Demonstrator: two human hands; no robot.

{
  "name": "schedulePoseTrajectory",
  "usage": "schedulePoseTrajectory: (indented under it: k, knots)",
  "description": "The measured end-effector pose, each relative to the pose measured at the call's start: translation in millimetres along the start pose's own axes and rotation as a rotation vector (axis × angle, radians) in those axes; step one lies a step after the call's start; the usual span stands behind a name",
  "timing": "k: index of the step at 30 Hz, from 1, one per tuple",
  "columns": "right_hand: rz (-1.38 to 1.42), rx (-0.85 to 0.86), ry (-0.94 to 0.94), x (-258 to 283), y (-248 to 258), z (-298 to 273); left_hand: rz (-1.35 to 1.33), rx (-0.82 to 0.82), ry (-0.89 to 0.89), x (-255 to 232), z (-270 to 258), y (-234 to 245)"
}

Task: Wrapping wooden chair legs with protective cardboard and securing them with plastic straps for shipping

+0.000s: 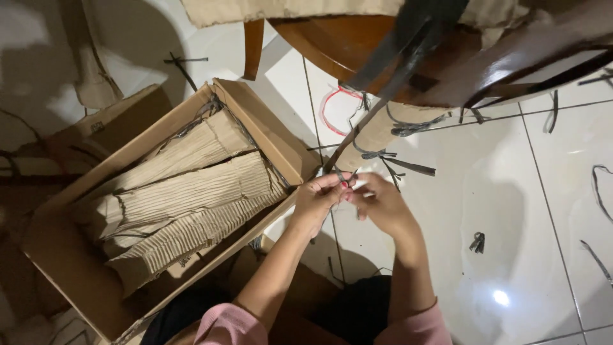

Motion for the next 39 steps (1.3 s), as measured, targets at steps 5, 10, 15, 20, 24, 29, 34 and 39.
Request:
schedulePoseTrajectory:
  k: [5,10,15,20,24,29,34,39]
  knots:
    - [-0.273,0.034,0.013,-7.6,13.2,0.6,0.045,0.005,-0.026,8.4,8.0,4.8]
    - [-0.417,0.094,-0.063,22.7,23.1,-12.9,0.105,0.019,-0.022,7.9,8.7,4.3]
    - [-0.554,0.451,-0.300,58.9,15.6,-32.5,-0.028,0.091,0.035,0.3,5.4,-1.7]
    - [-0.560,0.393,-0.196,54.3,19.2,-34.2,0.017,0.094,0.016,-3.7,4.2,3.6]
    - [-0.636,0.229,-0.242,48.9,25.4,-31.1,0.187,0.003,0.008,-2.9,2.2,2.4]
    - [-0.632,0.102,-0.074,33.3,25.5,-14.7,0.697,-0.130,-0.125,-7.2,-0.2,3.3]
    - [-0.517,0.002,0.369,47.8,18.3,-9.5,1.095,-0.005,-0.112,-68.3,-57.7,-15.9]
    - [-0.559,0.243,0.464,62.5,20.1,-20.1,1.107,0.122,0.009,-102.5,-80.9,-15.3]
Point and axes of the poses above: each hand's wrist, its own z-axis towards the middle knuckle, its own y-axis out of the back of the hand, x = y × z, the point moved 3 cm from there along z, towards the middle knuckle, and after that the axes turned 12 degrees about y, right-handed, at the moved point
